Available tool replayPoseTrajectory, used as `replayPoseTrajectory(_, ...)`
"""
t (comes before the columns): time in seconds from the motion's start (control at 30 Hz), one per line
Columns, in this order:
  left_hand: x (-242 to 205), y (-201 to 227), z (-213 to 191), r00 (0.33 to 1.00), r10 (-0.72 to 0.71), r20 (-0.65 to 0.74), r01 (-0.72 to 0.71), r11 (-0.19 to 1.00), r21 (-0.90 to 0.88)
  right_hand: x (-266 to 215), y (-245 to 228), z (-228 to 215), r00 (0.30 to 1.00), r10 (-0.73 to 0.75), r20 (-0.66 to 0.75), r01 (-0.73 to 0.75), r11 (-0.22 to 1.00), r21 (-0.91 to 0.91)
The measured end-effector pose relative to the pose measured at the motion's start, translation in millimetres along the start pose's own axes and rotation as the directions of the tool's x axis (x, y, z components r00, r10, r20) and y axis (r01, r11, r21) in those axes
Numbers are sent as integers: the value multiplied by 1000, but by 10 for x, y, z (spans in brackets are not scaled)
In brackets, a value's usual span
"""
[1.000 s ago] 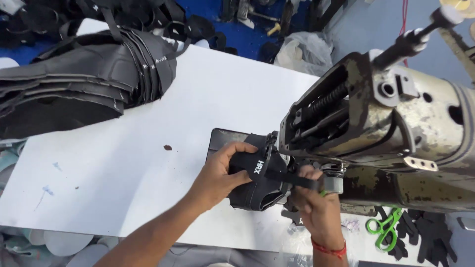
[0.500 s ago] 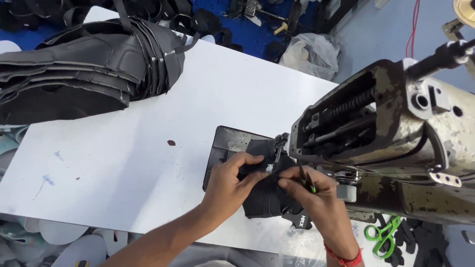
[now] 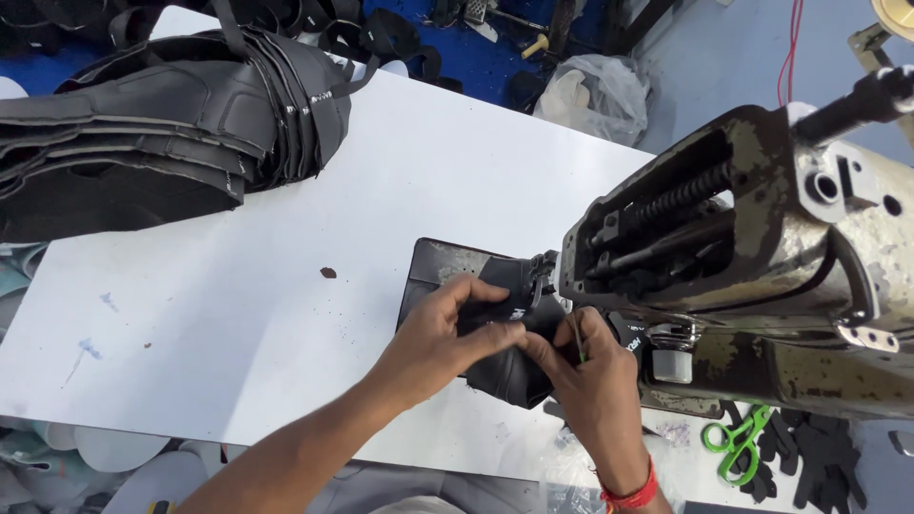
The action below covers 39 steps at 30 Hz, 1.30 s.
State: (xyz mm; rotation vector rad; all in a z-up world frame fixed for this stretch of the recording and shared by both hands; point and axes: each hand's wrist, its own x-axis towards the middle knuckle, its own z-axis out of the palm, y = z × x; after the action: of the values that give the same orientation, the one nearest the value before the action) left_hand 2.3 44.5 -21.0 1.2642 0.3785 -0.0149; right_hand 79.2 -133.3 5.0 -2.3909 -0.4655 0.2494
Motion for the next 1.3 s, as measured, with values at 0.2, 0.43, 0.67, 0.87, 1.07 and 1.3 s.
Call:
replayPoseTrajectory(0.2,33,-300,-21,988,131,87,-131,991,-16,31,201,56,989,-100,-109,108,992,65)
replayPoseTrajectory(0.43,53,-261,56,994,110,20,-108,991,-74,68,153,-48,998,-36,-43,48,942,331)
replayPoseTrajectory(0.67,100,-382,55,998,34,-47,-42,981,-189,186,220,-141,986,-12,169,-31,969,246)
replayPoseTrajectory(0.87,33,-190,87,997,80,-8,-80,991,-103,152,198,-87,983,95,157,-141,938,316)
replayPoseTrajectory(1.07,95,-322,105,997,49,-54,-60,976,-209,193,214,-68,981,101,168,-157,916,368)
replayPoseTrajectory(1.3,96,-312,141,997,47,-64,-61,972,-227,196,215,-81,982,94,165,-147,927,346)
